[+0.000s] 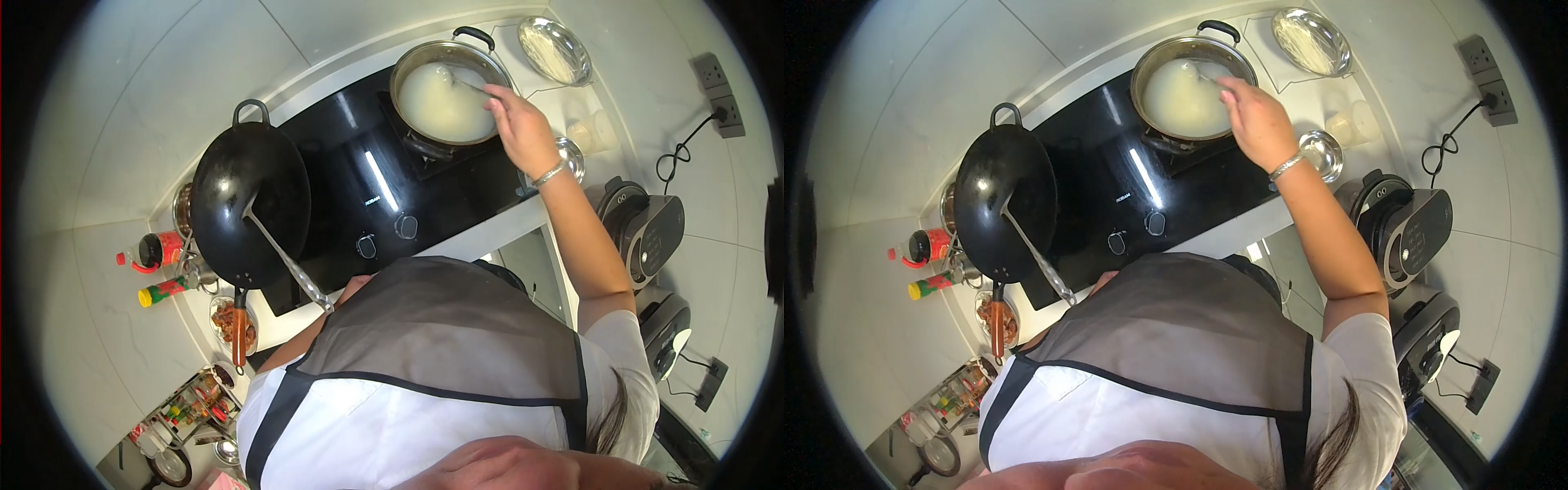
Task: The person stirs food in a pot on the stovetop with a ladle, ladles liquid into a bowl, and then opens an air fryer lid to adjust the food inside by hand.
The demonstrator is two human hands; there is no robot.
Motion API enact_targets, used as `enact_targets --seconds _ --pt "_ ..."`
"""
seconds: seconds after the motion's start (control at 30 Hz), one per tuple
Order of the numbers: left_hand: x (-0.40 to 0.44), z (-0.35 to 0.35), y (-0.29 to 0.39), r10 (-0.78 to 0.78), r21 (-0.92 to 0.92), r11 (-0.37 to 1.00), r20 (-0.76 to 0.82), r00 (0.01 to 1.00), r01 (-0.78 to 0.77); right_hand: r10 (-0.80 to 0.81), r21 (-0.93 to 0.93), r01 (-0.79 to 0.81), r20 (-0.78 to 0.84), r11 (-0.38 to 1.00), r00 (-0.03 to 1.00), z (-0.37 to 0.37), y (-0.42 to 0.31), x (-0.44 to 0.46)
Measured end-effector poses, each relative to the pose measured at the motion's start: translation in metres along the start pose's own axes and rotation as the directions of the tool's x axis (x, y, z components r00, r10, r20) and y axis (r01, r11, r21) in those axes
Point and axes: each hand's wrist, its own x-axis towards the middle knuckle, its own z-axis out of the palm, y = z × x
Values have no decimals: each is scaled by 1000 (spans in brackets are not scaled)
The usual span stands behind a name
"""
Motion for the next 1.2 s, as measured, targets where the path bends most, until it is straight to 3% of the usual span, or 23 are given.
enact_targets --seconds 0.13,0.23,0.33,0.43,0.53,0.63,0.87,0.97,1.07,1.2 --pt "7 -8 -10 24 -13 1000 32 999 -24 -54 -7 55 94 998 994 2 -10 -6" --pt "13 -15 -14 0 107 994 36 999 -4 -75 37 69 193 997 978 -7 -17 -16" --pt "3 -6 -1 5 122 992 43 999 -11 -189 176 153 211 973 959 -18 -21 -27" --pt "0 -4 2 13 103 994 52 999 -18 -197 286 141 179 948 964 -29 -27 -36" --pt "-2 -1 5 11 68 998 54 998 -15 -142 252 98 164 963 976 -41 -26 -44" --pt "17 -17 -19 -15 32 999 46 999 13 51 342 -90 123 935 991 -44 -22 -53" --pt "8 -6 -11 31 -58 998 62 998 -27 168 231 -136 -125 963 978 -36 -5 -44" --pt "13 -11 -13 19 41 999 36 999 -21 52 23 -51 -74 998 996 -25 9 -37" --pt "0 -1 2 8 113 994 -6 1000 -8 -92 -72 84 -116 994 989 -5 16 -31" --pt "-8 5 13 -9 163 987 -12 1000 11 -110 -42 108 -74 993 991 12 9 -24"
